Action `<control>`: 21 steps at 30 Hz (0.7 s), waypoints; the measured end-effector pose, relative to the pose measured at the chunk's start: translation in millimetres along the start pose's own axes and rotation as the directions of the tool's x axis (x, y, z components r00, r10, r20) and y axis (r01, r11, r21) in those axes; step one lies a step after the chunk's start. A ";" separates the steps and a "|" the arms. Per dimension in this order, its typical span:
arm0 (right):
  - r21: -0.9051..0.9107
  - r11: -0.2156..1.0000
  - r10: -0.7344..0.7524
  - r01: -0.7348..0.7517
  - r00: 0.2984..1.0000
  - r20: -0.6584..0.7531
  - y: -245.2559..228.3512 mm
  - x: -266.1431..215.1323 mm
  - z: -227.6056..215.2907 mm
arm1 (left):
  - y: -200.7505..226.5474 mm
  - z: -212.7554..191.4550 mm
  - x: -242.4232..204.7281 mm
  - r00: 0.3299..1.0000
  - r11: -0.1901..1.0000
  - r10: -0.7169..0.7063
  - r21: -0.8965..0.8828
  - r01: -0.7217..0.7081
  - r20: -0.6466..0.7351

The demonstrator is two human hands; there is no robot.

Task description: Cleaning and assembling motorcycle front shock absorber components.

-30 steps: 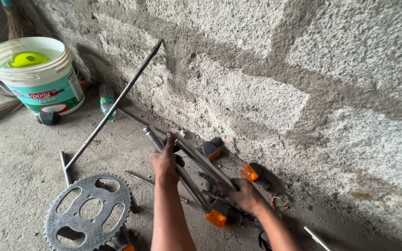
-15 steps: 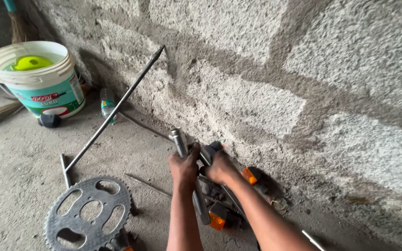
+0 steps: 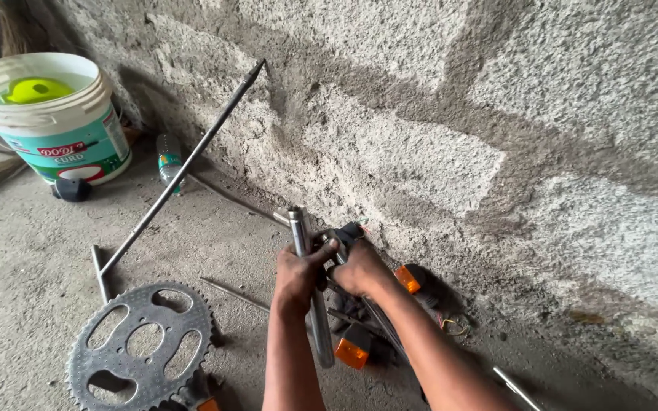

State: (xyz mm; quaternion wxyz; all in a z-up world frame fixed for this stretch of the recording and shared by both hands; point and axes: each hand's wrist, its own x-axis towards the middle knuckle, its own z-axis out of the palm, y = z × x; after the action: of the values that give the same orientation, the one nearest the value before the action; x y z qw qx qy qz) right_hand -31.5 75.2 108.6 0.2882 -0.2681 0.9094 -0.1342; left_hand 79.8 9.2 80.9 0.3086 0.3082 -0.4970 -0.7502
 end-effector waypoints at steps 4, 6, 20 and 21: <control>0.026 0.991 -0.132 0.133 0.990 -0.038 22.5 5.8 10.8 | 11.6 -2.6 3.9 0.998 0.993 0.064 0.103 -0.062 -0.014; -0.046 0.989 -0.131 0.138 0.983 0.130 44.1 -4.9 10.1 | 12.2 -4.6 14.0 0.994 0.997 0.059 0.058 -0.054 -0.089; 0.254 0.841 -0.422 0.478 0.873 -0.244 48.0 30.7 12.8 | -17.2 -43.8 24.2 0.992 0.810 -0.046 -0.586 -0.032 -0.118; 0.233 0.811 -0.470 0.536 0.835 -0.286 51.3 52.4 17.8 | -20.5 -41.0 25.6 0.999 0.757 0.012 -0.653 -0.032 -0.036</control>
State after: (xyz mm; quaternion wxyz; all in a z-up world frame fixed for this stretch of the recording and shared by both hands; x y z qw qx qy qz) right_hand -78.1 86.1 50.3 0.1798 -0.4365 0.7992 -0.3721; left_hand 92.3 -26.8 44.7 0.4126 0.1865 -0.2034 -0.8681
